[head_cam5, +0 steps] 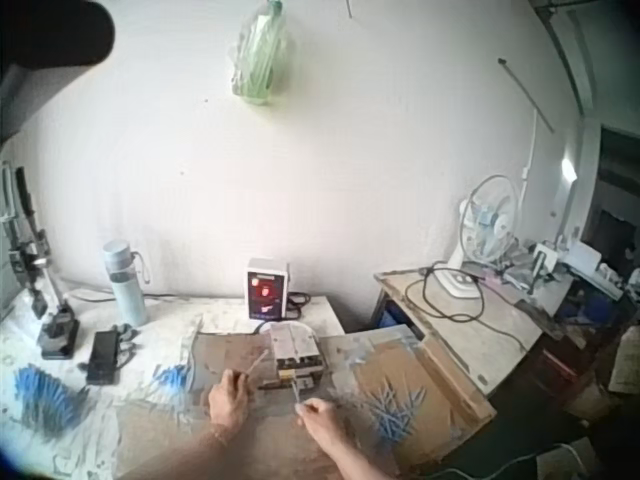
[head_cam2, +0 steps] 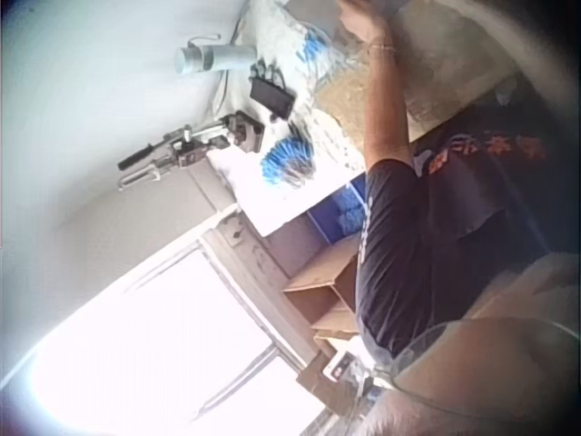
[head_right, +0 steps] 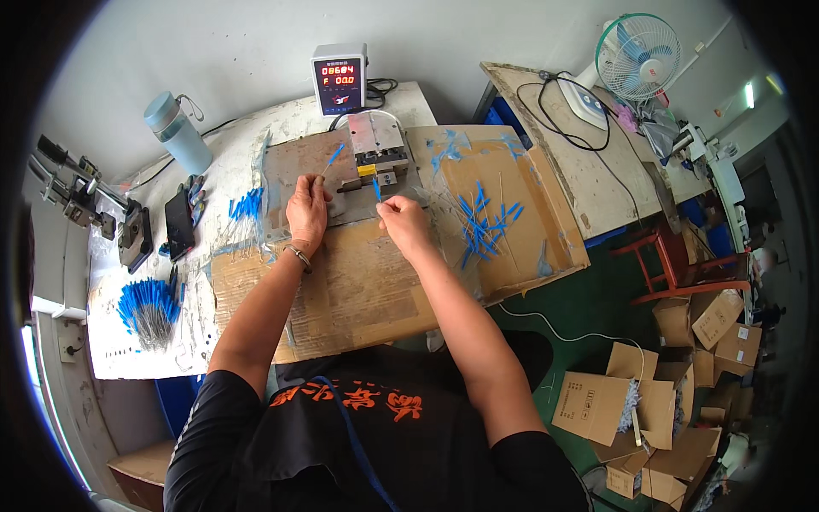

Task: Processing blue electrical wires using a crimping or stripping machine.

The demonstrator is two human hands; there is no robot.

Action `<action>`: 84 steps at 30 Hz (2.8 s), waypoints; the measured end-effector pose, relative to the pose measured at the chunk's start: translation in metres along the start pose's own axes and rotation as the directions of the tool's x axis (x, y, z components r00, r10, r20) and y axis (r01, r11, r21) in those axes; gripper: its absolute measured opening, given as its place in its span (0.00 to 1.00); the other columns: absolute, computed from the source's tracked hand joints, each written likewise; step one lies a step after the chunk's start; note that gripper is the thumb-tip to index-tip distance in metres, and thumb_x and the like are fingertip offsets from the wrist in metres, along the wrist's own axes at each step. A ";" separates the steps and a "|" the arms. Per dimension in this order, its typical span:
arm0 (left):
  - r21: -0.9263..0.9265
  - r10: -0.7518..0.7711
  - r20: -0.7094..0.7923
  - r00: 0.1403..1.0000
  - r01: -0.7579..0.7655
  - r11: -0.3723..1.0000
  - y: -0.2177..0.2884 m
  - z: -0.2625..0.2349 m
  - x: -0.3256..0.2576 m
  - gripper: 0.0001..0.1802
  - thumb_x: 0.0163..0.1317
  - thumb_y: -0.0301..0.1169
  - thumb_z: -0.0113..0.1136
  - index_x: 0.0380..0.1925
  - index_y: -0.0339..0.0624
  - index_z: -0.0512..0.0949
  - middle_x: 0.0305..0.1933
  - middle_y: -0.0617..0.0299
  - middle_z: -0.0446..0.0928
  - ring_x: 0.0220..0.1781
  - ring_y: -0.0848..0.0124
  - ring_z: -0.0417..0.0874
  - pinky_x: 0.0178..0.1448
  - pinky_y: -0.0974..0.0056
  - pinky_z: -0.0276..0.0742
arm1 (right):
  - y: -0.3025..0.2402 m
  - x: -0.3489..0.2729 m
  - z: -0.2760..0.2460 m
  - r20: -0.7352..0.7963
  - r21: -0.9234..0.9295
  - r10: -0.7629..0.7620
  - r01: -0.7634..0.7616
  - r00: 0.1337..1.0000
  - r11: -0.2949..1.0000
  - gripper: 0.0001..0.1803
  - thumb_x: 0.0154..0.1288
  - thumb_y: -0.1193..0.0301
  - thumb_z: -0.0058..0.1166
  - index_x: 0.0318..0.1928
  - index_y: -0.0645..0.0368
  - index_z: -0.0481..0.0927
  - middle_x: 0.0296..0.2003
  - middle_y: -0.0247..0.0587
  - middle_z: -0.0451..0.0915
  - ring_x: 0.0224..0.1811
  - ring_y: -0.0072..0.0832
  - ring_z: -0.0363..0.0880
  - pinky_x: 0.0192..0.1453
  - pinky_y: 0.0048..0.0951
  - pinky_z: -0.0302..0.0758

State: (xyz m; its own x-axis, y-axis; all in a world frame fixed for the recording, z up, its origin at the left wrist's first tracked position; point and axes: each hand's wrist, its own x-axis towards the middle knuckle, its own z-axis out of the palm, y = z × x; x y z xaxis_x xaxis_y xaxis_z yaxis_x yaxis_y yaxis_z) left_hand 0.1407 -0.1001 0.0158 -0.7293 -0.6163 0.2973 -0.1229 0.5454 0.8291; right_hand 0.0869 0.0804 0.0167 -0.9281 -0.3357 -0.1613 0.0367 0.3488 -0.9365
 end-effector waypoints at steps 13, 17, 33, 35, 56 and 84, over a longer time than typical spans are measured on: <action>0.025 0.003 0.006 1.000 -0.003 1.000 0.002 0.000 0.000 0.07 0.67 0.36 0.50 0.36 0.46 0.72 0.22 0.59 0.80 0.27 0.58 0.83 0.34 0.57 0.75 | 0.000 0.006 0.007 -0.074 0.075 0.012 -0.006 0.997 0.997 0.07 0.61 0.69 0.57 0.30 0.59 0.79 0.19 0.29 0.76 0.18 0.12 0.65 0.21 0.20 0.59; 0.043 0.002 0.018 1.000 -0.003 0.999 0.003 0.000 0.000 0.07 0.67 0.36 0.50 0.35 0.47 0.72 0.22 0.60 0.80 0.28 0.57 0.82 0.36 0.56 0.75 | -0.001 0.007 0.009 -0.076 0.068 0.004 0.001 0.997 0.998 0.07 0.61 0.69 0.57 0.30 0.59 0.79 0.19 0.29 0.76 0.18 0.12 0.66 0.21 0.20 0.59; 0.296 0.237 0.097 0.967 -0.255 0.921 -0.003 0.007 -0.001 0.07 0.64 0.37 0.53 0.33 0.47 0.74 0.29 0.57 0.80 0.35 0.56 0.80 0.44 0.56 0.69 | 0.010 -0.020 -0.111 -0.371 -0.342 -0.256 0.125 0.893 0.931 0.05 0.57 0.68 0.55 0.32 0.53 0.81 0.27 0.38 0.83 0.30 0.34 0.81 0.34 0.31 0.75; 0.312 0.271 0.109 0.956 -0.292 0.904 -0.002 0.008 -0.002 0.07 0.63 0.37 0.53 0.33 0.48 0.74 0.29 0.57 0.80 0.35 0.56 0.80 0.44 0.56 0.69 | 0.014 -0.014 -0.146 -0.431 -0.533 -0.175 -0.094 0.885 0.841 0.07 0.58 0.65 0.55 0.32 0.51 0.82 0.30 0.38 0.83 0.35 0.37 0.82 0.39 0.35 0.76; 0.253 0.317 0.149 0.937 -0.346 0.903 0.001 0.002 -0.003 0.06 0.61 0.35 0.54 0.31 0.47 0.75 0.31 0.57 0.80 0.36 0.55 0.80 0.44 0.54 0.71 | -0.005 -0.037 -0.035 -0.208 -0.052 -0.460 0.459 0.863 0.887 0.02 0.59 0.75 0.55 0.32 0.59 0.78 0.23 0.33 0.79 0.23 0.18 0.75 0.28 0.23 0.71; 0.051 0.055 0.063 0.997 -0.058 0.997 -0.001 0.002 0.000 0.07 0.65 0.37 0.52 0.35 0.46 0.72 0.24 0.53 0.78 0.30 0.49 0.79 0.36 0.50 0.73 | 0.004 -0.006 0.006 -0.098 0.031 -0.092 0.095 0.991 0.995 0.07 0.62 0.70 0.54 0.33 0.62 0.78 0.22 0.29 0.76 0.25 0.15 0.72 0.30 0.20 0.69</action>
State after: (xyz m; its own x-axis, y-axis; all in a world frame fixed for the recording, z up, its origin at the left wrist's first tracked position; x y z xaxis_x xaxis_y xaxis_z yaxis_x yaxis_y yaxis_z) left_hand 0.1392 -0.0992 0.0142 -0.7757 -0.5487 0.3118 -0.1145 0.6083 0.7854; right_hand 0.0952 0.0792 0.0118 -0.9593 -0.2788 -0.0437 -0.0401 0.2878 -0.9568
